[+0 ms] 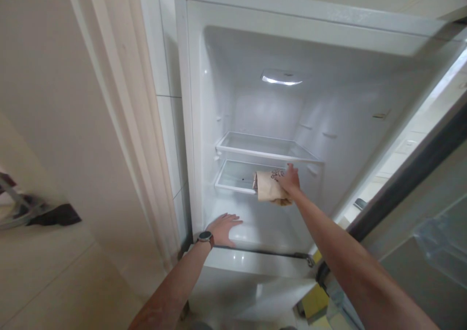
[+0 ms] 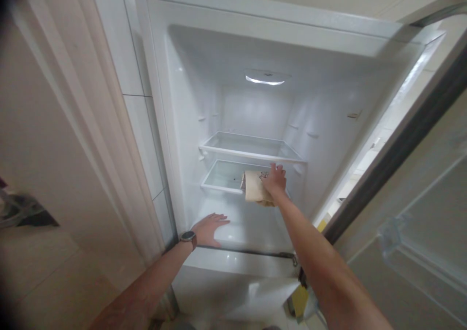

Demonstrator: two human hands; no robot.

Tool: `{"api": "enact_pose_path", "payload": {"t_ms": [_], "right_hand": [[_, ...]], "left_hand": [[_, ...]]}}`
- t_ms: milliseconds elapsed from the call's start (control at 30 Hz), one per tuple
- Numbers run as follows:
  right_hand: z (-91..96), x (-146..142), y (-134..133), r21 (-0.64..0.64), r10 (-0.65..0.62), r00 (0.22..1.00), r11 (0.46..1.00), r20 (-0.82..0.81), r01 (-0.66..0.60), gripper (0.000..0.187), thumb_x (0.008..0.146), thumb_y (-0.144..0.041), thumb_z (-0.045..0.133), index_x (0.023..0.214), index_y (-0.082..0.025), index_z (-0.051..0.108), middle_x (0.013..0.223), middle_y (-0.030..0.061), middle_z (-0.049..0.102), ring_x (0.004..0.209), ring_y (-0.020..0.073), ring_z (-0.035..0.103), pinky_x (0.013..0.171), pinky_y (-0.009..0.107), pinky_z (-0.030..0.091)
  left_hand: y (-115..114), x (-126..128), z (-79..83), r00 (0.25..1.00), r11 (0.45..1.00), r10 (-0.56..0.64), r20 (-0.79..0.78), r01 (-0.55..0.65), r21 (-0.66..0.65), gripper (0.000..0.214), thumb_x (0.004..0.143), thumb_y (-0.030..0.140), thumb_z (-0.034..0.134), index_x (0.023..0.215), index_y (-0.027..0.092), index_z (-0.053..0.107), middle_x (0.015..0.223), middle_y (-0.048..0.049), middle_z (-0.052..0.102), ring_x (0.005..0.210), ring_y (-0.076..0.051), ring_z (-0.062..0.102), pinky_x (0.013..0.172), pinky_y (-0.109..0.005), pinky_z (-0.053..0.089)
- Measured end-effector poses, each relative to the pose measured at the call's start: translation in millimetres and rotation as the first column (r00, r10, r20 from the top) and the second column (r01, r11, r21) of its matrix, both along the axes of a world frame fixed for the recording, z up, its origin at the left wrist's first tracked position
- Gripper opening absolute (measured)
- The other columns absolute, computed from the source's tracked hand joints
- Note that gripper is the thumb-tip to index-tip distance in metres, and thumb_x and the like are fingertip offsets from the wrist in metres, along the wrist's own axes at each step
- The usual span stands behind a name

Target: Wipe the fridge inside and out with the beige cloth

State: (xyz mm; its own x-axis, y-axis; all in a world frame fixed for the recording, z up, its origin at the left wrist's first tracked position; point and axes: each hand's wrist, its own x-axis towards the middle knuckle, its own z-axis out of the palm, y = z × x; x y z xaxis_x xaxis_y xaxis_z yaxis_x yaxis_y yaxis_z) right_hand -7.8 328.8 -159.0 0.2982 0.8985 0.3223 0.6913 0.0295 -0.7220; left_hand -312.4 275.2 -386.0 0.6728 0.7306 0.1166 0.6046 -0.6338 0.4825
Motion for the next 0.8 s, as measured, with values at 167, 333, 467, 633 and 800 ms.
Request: {"api": "enact_pose_path", "payload": {"t_ms": [167,333,467,633,800], "right_hand": [[-28.8,-6,-9,-0.26,0.238,0.879,0.956,0.412,-0.137,0.092,0.067,-0.062,0.093,0.147,-0.028,0.063,0.166,0.0168,0.043,0.152,0.0472,0.038,0.122,0.064,0.035],[-48.0,-4,-10,-0.318,0.351,0.751,0.927,0.559,-0.197,0.088,0.081,-0.068,0.079,0.16,-0.037,0.053,0.169,0.0105,0.045,0.156,0.05,0.032,0.122,0.068,0.035],[-42.4,18,-8,-0.314,0.422,0.676,0.906,0.604,-0.284,0.066,0.093,-0.052,0.071,0.155,-0.032,0.06,0.157,0.0082,0.061,0.145,0.0337,0.053,0.119,0.043,0.044],[-35.2,33,-9,-0.3,0.346,0.7,0.934,0.624,-0.194,0.037,0.099,-0.039,0.06,0.132,-0.029,0.073,0.124,0.0072,0.078,0.109,0.025,0.072,0.089,0.029,0.052],[-40.9,43,-10,-0.263,0.194,0.721,0.965,0.666,-0.016,0.041,0.102,-0.028,0.049,0.138,-0.021,0.069,0.133,0.0213,0.072,0.116,0.0314,0.071,0.093,0.038,0.053]], "left_hand": [[1,0,-4.3,0.999,0.999,-0.002,-0.034,0.003,0.04,0.104,0.068,0.053,0.094,0.161,0.029,0.055,0.17,-0.0131,0.045,0.159,-0.039,0.038,0.136,-0.056,0.013],[2,1,-5.1,0.988,0.994,0.013,-0.157,0.004,0.106,0.107,0.07,0.062,0.09,0.164,0.029,0.05,0.171,-0.0117,0.043,0.16,-0.035,0.038,0.136,-0.056,0.018],[2,0,-4.0,0.984,0.993,0.016,-0.177,0.006,0.12,0.106,0.071,0.064,0.088,0.164,0.03,0.05,0.171,-0.0111,0.043,0.16,-0.035,0.038,0.136,-0.056,0.019],[2,0,-4.0,0.984,0.993,0.023,-0.175,-0.003,0.116,0.107,0.071,0.063,0.09,0.164,0.029,0.05,0.171,-0.011,0.043,0.16,-0.036,0.038,0.136,-0.056,0.018],[1,0,-1.2,0.984,0.993,0.016,-0.178,0.005,0.118,0.107,0.071,0.064,0.09,0.164,0.029,0.05,0.171,-0.0112,0.043,0.16,-0.036,0.038,0.136,-0.056,0.018]]}}
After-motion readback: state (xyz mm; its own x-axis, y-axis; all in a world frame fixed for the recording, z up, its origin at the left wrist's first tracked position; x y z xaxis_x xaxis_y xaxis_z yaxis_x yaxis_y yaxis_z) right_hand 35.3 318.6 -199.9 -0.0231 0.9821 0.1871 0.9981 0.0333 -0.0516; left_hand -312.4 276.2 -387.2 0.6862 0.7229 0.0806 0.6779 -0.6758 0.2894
